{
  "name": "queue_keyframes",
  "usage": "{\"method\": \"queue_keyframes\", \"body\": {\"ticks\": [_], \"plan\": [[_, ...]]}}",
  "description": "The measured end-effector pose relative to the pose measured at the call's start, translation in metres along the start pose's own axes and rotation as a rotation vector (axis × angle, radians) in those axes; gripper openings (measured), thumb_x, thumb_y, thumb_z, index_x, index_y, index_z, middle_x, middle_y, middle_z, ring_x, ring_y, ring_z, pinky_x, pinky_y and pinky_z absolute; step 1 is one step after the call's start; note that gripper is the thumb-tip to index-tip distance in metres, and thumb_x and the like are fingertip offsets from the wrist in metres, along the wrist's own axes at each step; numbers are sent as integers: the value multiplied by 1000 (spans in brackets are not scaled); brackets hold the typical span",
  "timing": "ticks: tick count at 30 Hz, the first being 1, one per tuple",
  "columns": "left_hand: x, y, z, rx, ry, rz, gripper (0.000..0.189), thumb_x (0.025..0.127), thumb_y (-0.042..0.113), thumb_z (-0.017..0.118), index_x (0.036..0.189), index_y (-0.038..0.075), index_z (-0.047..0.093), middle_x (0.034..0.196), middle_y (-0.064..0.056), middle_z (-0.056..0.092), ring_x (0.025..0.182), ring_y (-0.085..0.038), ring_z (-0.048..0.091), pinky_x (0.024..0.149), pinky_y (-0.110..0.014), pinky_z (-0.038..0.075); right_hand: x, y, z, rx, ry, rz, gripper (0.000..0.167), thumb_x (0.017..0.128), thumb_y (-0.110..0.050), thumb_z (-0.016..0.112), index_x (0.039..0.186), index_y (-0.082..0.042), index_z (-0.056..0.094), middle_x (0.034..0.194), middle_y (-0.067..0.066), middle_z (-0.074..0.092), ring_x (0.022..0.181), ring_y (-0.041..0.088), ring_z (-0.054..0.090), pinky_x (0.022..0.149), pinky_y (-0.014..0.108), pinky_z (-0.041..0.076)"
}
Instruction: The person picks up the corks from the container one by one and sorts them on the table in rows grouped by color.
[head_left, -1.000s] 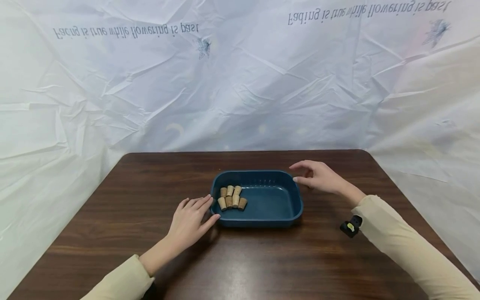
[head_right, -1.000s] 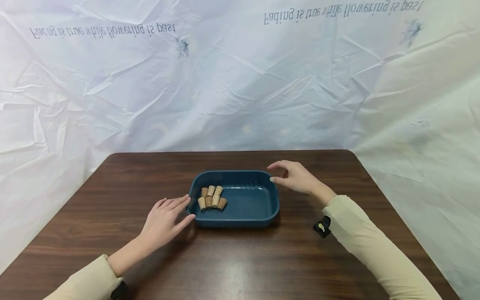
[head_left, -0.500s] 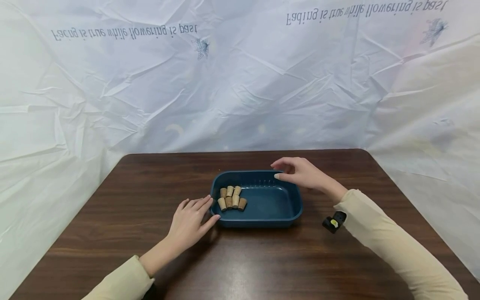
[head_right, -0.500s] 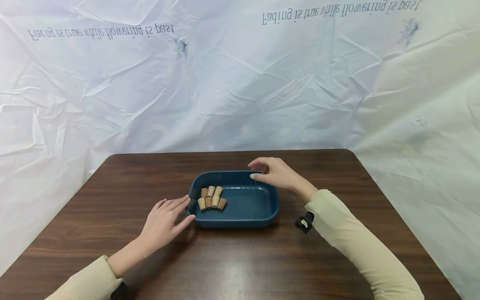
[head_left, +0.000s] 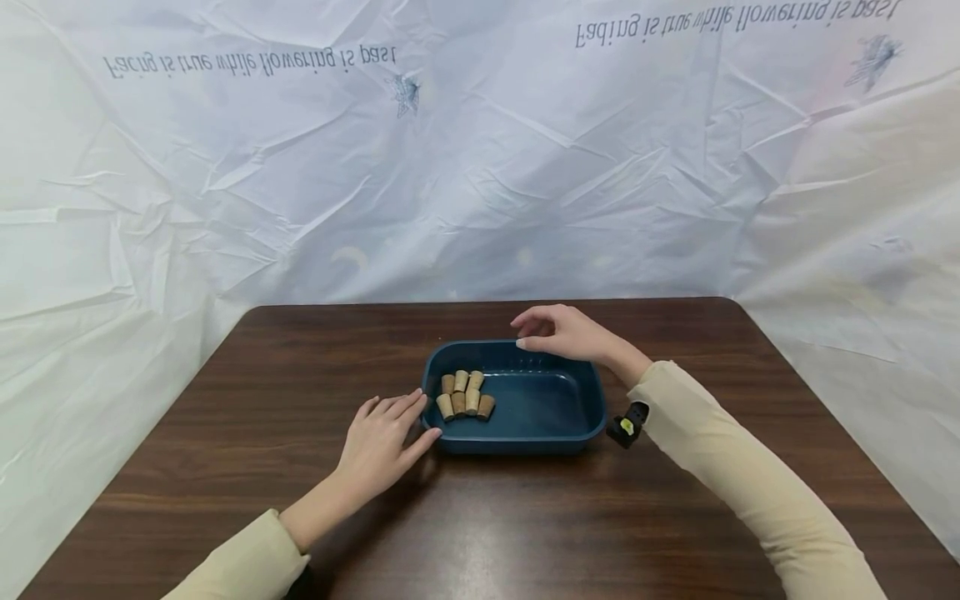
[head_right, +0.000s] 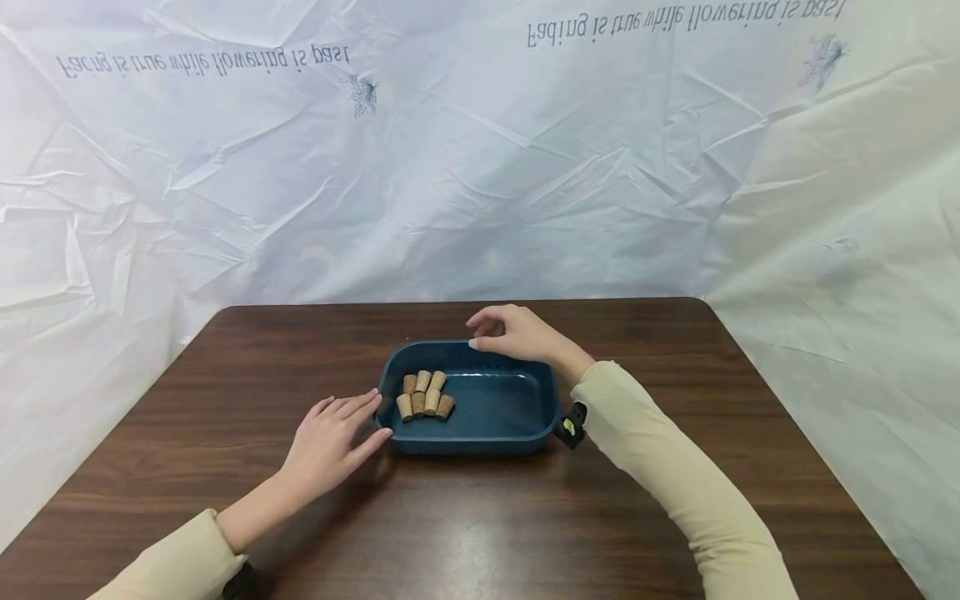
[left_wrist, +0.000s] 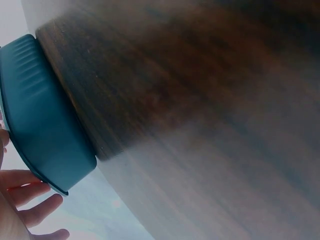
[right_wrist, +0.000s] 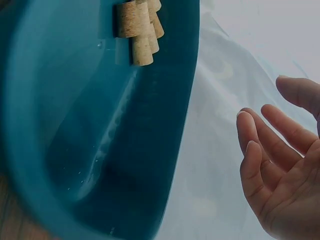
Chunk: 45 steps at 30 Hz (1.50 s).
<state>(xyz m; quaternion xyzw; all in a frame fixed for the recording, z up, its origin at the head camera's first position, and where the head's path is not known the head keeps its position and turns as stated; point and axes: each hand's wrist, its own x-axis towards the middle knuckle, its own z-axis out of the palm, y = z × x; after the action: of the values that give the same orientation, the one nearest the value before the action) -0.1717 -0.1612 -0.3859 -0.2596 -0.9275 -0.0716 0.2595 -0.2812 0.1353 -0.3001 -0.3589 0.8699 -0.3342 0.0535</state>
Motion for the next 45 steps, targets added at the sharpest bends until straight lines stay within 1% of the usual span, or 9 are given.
{"method": "queue_keyframes", "body": {"ticks": [5, 8, 13, 16, 23, 27, 32, 37, 45], "plan": [[0, 0, -2, -5, -2, -4, 51, 83, 45, 55, 116, 7, 60, 118, -6, 55, 101, -22, 54, 87, -49, 35, 12, -1, 4, 38, -35, -9, 35, 87, -25, 57, 117, -9, 54, 101, 3, 59, 82, 15, 58, 69, 31, 47], [0, 0, -2, -4, -7, -10, 51, 82, 45, 55, 116, 7, 60, 118, -6, 55, 101, -22, 54, 87, -50, 35, 19, -2, 8, 80, -71, -1, 36, 86, -26, 58, 118, -8, 54, 100, 5, 59, 80, 17, 59, 69, 36, 47], [1, 0, -1, 3, -18, -15, 52, 82, 46, 54, 116, 7, 60, 118, -5, 55, 101, -22, 54, 87, -50, 35, 30, -3, 14, 121, -117, 59, 36, 86, -26, 58, 117, -9, 54, 96, 4, 60, 78, 24, 59, 68, 44, 46], [1, 1, -1, 5, -15, -12, 52, 82, 47, 54, 115, 7, 60, 117, -6, 56, 101, -22, 54, 87, -50, 35, 34, -4, 17, 133, -166, 100, 40, 85, -27, 59, 118, -6, 53, 96, 3, 59, 79, 26, 58, 66, 45, 46], [0, 2, -1, 4, -5, -4, 52, 82, 47, 55, 115, 6, 60, 116, -6, 56, 100, -22, 54, 86, -50, 36, 43, 2, 24, 192, -270, 152, 46, 85, -27, 60, 122, -2, 49, 96, 4, 59, 84, 31, 56, 70, 50, 43], [1, 2, -2, 4, -5, -2, 52, 82, 46, 55, 115, 6, 60, 116, -6, 56, 100, -22, 54, 86, -50, 36, 46, 6, 28, 200, -315, 183, 45, 84, -25, 60, 121, -2, 49, 94, 4, 60, 86, 34, 55, 71, 49, 43], [0, 2, -2, 3, 3, 2, 51, 82, 46, 55, 115, 6, 61, 116, -6, 56, 100, -22, 54, 86, -50, 36, 48, 11, 33, 195, -401, 238, 45, 83, -25, 62, 120, -3, 49, 94, 3, 60, 85, 30, 56, 72, 50, 43], [0, 2, -2, 4, -2, 0, 51, 83, 46, 54, 115, 7, 61, 117, -6, 56, 100, -22, 54, 86, -49, 36, 49, 15, 38, 195, -452, 277, 43, 83, -24, 62, 119, -4, 49, 95, 3, 59, 84, 28, 56, 72, 49, 42], [0, 2, -1, 2, -3, -3, 52, 82, 47, 54, 115, 8, 60, 117, -5, 56, 100, -22, 54, 87, -49, 35, 48, 18, 47, 158, -525, 317, 37, 83, -23, 62, 115, -7, 51, 93, 2, 59, 82, 25, 56, 64, 39, 44]]}}
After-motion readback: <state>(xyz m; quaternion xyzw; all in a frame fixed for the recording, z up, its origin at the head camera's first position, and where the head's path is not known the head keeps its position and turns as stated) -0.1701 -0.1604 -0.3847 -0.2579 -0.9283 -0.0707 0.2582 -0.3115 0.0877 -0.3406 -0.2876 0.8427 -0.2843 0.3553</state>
